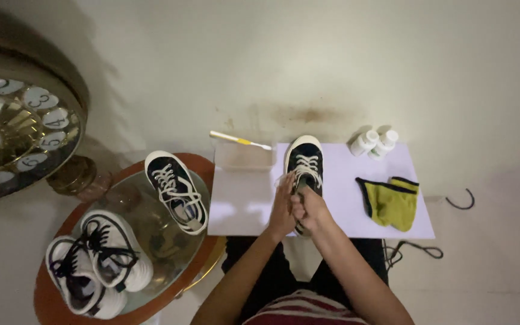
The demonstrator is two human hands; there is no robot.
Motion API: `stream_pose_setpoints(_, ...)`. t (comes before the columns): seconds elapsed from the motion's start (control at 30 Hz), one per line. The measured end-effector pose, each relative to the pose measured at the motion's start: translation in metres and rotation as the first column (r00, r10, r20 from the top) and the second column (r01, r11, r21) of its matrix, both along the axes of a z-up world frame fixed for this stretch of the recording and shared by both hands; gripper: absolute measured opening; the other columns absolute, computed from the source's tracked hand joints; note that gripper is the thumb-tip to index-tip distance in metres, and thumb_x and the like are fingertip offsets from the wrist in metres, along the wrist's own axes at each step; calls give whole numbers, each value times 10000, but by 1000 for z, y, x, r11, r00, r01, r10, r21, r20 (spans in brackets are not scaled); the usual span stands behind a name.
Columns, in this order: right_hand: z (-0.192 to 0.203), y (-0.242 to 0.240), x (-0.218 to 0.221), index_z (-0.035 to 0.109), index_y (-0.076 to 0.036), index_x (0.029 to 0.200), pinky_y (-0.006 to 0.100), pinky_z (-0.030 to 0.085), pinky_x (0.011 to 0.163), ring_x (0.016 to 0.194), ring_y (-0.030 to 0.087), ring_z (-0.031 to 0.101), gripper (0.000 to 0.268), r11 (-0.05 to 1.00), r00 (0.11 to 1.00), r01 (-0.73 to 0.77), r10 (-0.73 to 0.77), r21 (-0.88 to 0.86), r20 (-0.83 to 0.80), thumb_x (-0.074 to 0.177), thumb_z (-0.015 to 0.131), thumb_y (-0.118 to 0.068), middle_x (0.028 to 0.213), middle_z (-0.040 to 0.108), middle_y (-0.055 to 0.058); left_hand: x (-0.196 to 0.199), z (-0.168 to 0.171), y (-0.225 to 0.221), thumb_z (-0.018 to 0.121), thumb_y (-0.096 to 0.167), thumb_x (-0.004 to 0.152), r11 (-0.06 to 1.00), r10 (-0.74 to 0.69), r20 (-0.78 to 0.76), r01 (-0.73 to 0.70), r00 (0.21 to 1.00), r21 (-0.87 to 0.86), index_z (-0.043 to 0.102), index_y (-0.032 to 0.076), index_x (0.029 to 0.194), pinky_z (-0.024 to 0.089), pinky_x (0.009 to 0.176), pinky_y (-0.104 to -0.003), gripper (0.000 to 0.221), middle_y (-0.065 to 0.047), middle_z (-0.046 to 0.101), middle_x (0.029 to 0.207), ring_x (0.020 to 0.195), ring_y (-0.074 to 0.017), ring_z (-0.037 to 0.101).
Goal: Cleaning the white rubber parts of a black canvas shoe using a toothbrush and cleaning solution.
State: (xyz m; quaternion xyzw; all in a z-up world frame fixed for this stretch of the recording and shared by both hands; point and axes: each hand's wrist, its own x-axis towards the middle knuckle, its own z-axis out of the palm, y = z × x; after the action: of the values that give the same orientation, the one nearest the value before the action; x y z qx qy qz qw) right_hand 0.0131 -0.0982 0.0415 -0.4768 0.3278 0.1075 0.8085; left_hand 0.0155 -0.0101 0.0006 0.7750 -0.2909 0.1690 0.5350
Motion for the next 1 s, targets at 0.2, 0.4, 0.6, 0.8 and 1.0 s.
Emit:
stream_pose_setpoints(0.2,111,12,-74,424,-54,1243,151,228,316,397,53,294,408,989,992,-122,122,-84,-16,843,370,-112,562,326,-32,-3,12,-1,385,151,933,996,18,-31,-21,999,-90,208,67,1421,106,1031,-547,526,-222,309,1381,1265,-409,249)
stream_pose_setpoints(0.4,0,-3,5,536,-78,894,190,252,288,352,81,349,194,986,997,-75,79,-146,22,873,391,-206,511,409,-11,7,-7,-1,264,94,870,999,30,120,-33,992,29,199,-28,1385,130,1076,-486,533,-223,241,1424,1308,-414,220)
stream_pose_setpoints(0.6,38,-16,-78,533,-41,953,206,148,328,411,85,220,122,981,980,-193,191,25,52,870,446,-64,572,393,37,2,-12,-4,373,55,855,997,76,83,-78,994,18,179,-70,1355,217,1082,-422,550,-250,274,1394,1301,-366,281)
stream_pose_setpoints(0.8,-7,-13,13,491,-134,843,228,252,341,407,119,322,74,980,983,-157,166,-123,73,843,426,-168,555,394,-30,8,-17,-5,343,119,833,995,76,94,-82,993,62,193,-25,1393,125,1075,-468,598,-239,244,1415,1295,-418,231)
stream_pose_setpoints(1.0,137,9,-82,432,-93,936,162,202,350,395,58,241,127,986,985,-160,162,-40,60,856,333,-98,529,301,-74,10,-36,-5,374,87,802,991,110,76,-115,991,63,208,-22,1387,153,1066,-466,618,-242,268,1401,1279,-406,262)
